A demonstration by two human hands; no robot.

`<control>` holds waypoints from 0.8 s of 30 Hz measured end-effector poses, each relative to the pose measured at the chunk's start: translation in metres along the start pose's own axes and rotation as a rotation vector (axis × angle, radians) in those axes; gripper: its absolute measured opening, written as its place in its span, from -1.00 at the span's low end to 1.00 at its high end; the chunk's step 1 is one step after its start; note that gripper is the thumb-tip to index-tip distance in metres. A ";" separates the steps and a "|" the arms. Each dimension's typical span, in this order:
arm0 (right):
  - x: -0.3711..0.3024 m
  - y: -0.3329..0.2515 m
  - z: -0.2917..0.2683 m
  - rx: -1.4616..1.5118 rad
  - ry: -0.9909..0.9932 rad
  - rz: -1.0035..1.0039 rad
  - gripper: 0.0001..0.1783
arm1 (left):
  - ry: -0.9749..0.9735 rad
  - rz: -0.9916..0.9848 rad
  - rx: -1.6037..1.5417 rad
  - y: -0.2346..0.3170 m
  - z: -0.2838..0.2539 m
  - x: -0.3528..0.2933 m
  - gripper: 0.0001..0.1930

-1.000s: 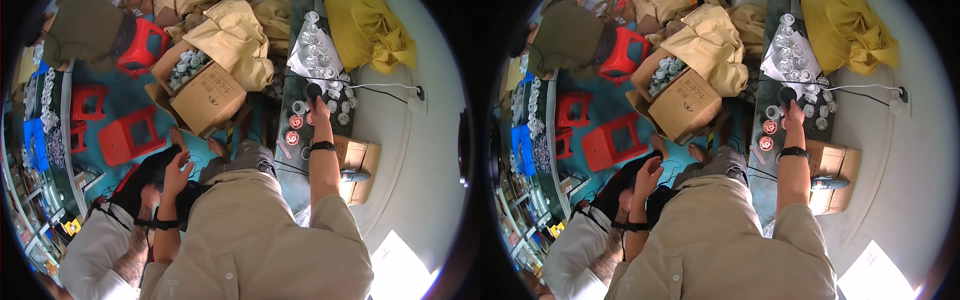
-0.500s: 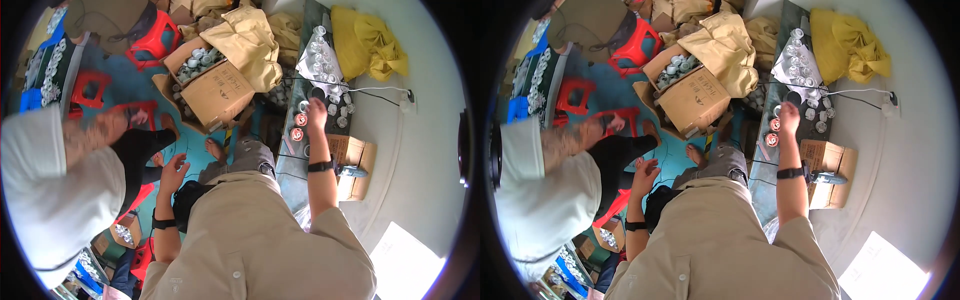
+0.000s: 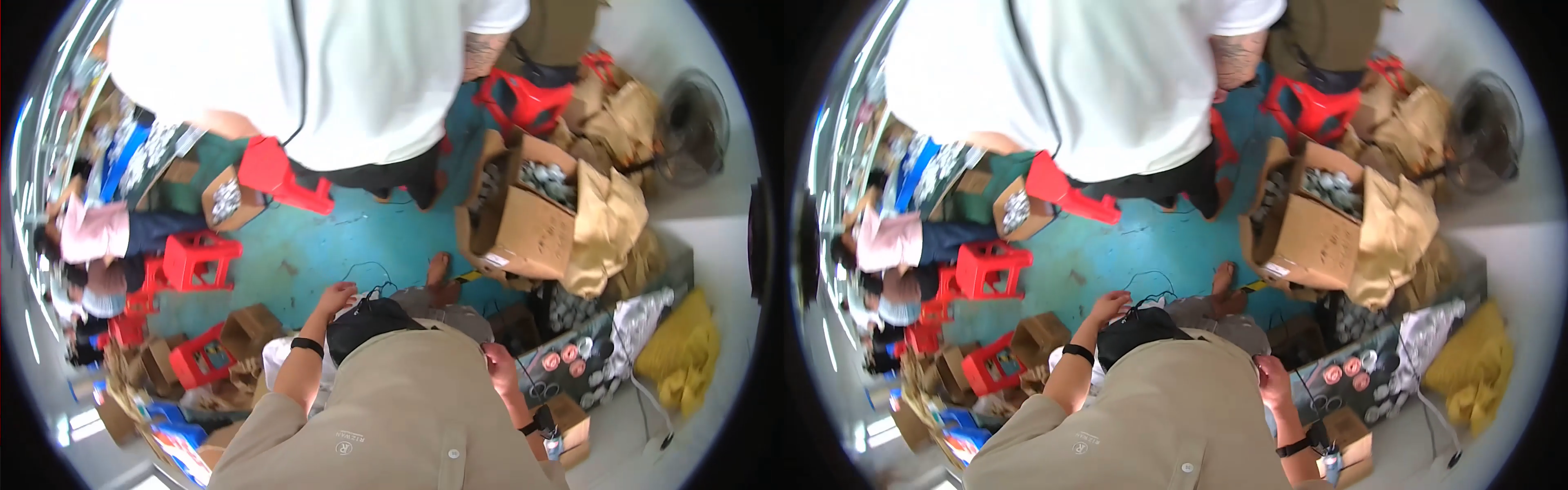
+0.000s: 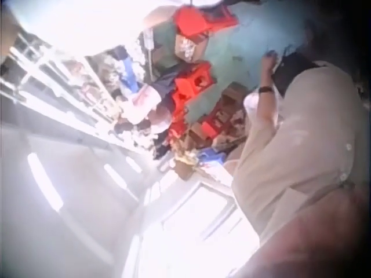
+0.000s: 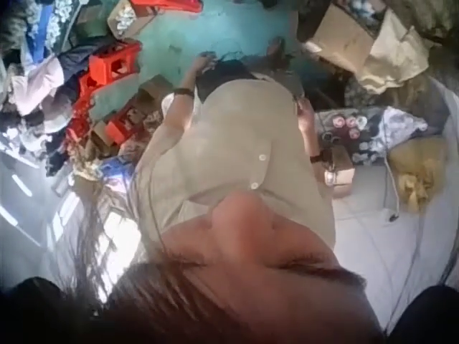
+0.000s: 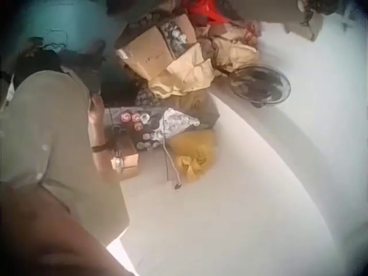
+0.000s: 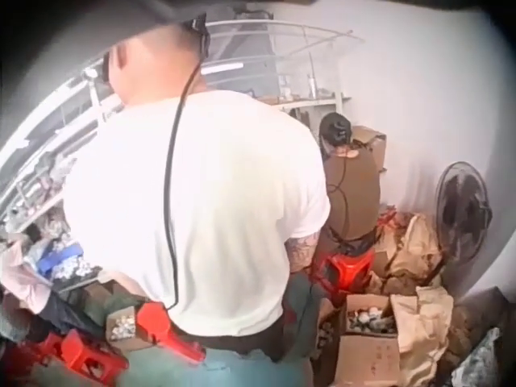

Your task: Assembling and inspecting electronic components on a production line.

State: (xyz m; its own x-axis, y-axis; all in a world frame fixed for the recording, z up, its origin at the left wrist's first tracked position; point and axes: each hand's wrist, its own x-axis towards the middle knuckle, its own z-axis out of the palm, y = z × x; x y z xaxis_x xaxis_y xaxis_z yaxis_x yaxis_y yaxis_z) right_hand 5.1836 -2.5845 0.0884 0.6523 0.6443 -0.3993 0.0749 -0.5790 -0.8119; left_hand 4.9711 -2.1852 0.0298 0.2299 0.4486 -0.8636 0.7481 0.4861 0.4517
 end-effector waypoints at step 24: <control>0.186 -0.175 0.217 -0.824 -0.370 -0.574 -0.84 | 0.207 0.131 -0.559 -0.163 -0.211 0.008 -0.61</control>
State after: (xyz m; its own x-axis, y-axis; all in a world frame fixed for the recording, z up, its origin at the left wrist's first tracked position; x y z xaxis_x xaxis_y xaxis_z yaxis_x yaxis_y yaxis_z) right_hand 5.1283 -2.2549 0.0635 0.0987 0.9589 -0.2661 0.8744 -0.2113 -0.4368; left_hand 4.7194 -2.1022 -0.0036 0.1302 0.6408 -0.7566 0.2691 0.7116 0.6490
